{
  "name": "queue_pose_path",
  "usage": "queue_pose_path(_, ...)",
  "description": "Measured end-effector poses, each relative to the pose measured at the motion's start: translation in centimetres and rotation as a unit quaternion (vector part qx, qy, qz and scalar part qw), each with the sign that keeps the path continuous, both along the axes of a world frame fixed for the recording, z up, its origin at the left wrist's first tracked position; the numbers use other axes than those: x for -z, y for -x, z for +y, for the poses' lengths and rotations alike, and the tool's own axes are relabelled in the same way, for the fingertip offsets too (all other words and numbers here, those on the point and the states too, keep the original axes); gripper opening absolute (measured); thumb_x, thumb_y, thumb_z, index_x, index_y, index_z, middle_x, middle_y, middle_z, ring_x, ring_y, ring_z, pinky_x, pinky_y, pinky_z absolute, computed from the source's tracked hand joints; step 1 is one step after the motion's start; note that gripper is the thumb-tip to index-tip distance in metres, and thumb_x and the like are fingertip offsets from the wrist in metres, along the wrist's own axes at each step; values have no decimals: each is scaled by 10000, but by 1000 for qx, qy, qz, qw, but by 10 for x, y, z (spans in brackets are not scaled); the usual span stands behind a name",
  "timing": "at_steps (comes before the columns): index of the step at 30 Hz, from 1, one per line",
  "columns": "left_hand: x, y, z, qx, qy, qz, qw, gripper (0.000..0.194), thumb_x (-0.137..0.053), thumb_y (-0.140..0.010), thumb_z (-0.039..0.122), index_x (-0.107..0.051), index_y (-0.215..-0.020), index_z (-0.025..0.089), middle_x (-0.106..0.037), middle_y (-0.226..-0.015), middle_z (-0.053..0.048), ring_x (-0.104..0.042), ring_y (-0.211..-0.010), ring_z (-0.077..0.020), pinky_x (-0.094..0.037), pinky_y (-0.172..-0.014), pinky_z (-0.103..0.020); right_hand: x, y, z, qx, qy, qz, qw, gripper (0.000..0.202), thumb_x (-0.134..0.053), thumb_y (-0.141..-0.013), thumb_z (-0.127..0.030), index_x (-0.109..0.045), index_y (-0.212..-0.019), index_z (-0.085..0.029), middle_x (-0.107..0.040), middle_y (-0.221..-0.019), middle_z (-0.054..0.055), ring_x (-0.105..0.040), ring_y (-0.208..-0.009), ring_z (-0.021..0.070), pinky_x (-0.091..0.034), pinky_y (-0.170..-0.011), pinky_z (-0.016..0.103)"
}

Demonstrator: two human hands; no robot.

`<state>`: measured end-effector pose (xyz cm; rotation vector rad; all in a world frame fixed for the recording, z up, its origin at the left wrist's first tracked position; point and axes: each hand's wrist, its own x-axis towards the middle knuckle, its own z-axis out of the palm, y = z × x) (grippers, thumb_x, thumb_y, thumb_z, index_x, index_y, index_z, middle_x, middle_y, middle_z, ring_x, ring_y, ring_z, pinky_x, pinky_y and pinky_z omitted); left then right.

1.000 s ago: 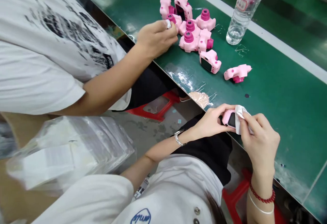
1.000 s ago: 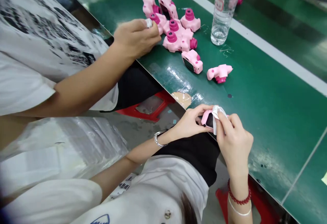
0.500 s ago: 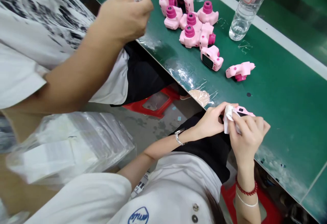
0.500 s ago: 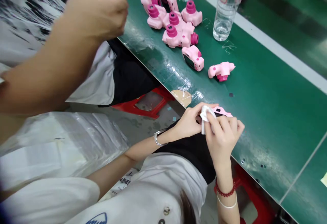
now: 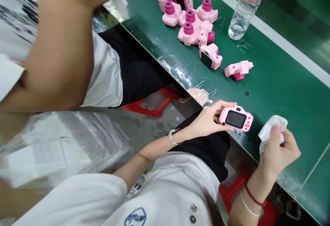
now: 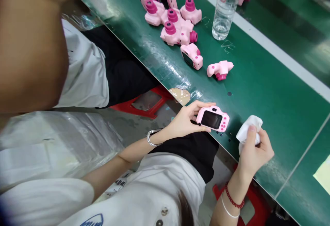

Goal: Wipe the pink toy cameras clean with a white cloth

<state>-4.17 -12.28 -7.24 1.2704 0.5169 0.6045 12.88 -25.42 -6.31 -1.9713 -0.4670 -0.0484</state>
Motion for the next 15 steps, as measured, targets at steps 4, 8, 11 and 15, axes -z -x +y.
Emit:
queue_pose_path(4, -13, -2, 1, -11, -28, 20, 999, 646, -924, -628, 297, -628, -1191, 184, -683, -1297, -129, -711, -1053, -214, -577, -724, -220, -9, 5, 5, -7, -78, 52, 996, 384, -789, -693, -545, -721, -797, -181, -522, -640, -15, -435, -636, 146, -340, -557, 293)
queue_pose_path(8, -20, -9, 3, -34, -91, 48, 994, 690, -939, -589, 425, -657, -1166, 173, -724, -1105, -90, -690, -887, -176, -553, -678, -227, -13, -1, 9, -25, -87, 61, 994, 348, -788, -691, -522, -658, -648, -203, -406, -576, -36, -367, -589, 125, -301, -524, 283)
queue_pose_path(11, -23, -18, 10, -43, -158, 68, 984, 672, -930, -586, 492, -683, -1121, 170, -723, -1060, -71, -669, -854, -170, -542, -711, -252, -14, -11, 2, 16, -106, 55, 993, 310, -803, -655, -462, -634, -576, -215, -389, -557, -29, -354, -561, 122, -287, -498, 294)
queue_pose_path(15, -26, -49, 35, 16, -204, 98, 974, 658, -903, -628, 520, -687, -1148, 180, -730, -1011, -38, -667, -830, -167, -530, -746, -266, 0, -36, -25, 89, -134, 56, 985, 171, -825, -666, -409, -718, -646, -278, -496, -556, -1, -414, -504, 142, -293, -437, 319)
